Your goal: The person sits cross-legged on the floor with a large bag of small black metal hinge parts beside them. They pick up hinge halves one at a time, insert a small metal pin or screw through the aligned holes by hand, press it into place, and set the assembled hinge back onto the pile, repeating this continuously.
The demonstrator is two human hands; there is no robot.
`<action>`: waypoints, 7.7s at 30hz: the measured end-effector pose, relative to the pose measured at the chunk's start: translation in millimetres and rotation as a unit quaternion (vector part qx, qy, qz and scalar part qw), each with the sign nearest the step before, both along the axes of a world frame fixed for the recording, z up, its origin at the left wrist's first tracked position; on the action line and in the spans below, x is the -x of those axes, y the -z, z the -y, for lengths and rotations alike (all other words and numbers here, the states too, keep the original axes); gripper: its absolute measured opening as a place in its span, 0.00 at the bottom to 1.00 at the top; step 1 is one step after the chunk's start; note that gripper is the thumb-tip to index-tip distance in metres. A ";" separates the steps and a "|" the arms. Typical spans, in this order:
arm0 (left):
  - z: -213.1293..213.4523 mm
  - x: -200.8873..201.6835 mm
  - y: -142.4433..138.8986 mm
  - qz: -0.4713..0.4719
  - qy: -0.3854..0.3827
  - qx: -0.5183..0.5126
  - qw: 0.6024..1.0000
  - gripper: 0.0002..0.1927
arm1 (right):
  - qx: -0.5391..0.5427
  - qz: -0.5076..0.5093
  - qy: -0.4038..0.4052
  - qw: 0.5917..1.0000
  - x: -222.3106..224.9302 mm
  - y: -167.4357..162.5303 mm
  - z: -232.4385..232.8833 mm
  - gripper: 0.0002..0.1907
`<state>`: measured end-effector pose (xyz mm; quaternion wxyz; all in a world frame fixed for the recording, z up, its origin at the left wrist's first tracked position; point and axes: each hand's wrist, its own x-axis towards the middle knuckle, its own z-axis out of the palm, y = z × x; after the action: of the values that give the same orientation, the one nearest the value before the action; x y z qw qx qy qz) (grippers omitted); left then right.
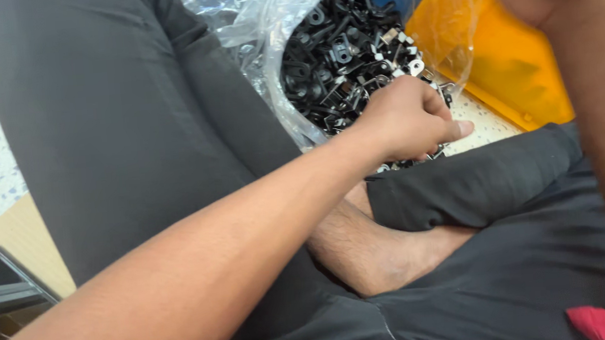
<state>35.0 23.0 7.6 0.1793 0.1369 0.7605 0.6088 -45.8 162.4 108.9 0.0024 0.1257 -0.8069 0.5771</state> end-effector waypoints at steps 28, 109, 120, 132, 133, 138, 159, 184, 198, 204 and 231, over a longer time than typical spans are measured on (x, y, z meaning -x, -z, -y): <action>7.8 7.5 8.9 -0.160 -0.063 0.054 0.984 0.12 | -0.293 -0.269 -0.104 0.912 25.2 100.3 6.4 0.19; 6.3 39.5 11.8 -0.079 -0.055 -0.232 0.968 0.11 | 0.227 0.000 0.056 0.972 -116.7 89.8 -25.2 0.14; 8.4 19.8 3.8 -0.413 -0.128 -0.023 0.902 0.13 | 0.360 0.310 0.060 0.878 -98.7 92.1 -42.8 0.12; 11.7 39.7 10.3 0.280 -0.018 -0.310 0.909 0.21 | -0.080 -0.176 0.127 0.973 -113.4 96.3 -23.2 0.17; 10.3 39.5 11.8 0.224 -0.027 -0.277 0.934 0.20 | -0.081 -0.169 0.139 0.972 -114.3 95.4 -21.0 0.18; 4.2 36.5 17.5 0.007 -0.041 -0.167 0.985 0.14 | 0.155 0.030 0.199 0.967 -116.7 94.5 -9.9 0.14; 5.7 29.2 13.7 0.269 0.001 -0.310 0.912 0.14 | 0.286 0.102 0.085 0.949 -106.0 95.7 -35.4 0.13; 6.1 27.3 15.9 0.144 -0.043 -0.300 0.942 0.12 | 0.291 0.092 0.092 0.948 -100.2 89.2 -36.4 0.08; 13.6 29.4 8.6 0.147 -0.070 -0.154 0.975 0.12 | 0.189 0.170 0.064 0.965 -89.4 92.5 -38.5 0.08; 15.9 22.0 5.1 0.223 -0.046 -0.360 0.905 0.18 | 0.340 0.171 0.096 0.920 -93.7 94.0 -30.3 0.10; -0.3 17.9 6.9 0.056 -0.101 -0.218 0.969 0.18 | 0.198 0.049 0.103 0.974 -96.1 93.6 -21.2 0.09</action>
<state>17.1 23.3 0.7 0.1253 0.0607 0.6079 0.7817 50.3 183.6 15.3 0.0471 0.0107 -0.6842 0.7277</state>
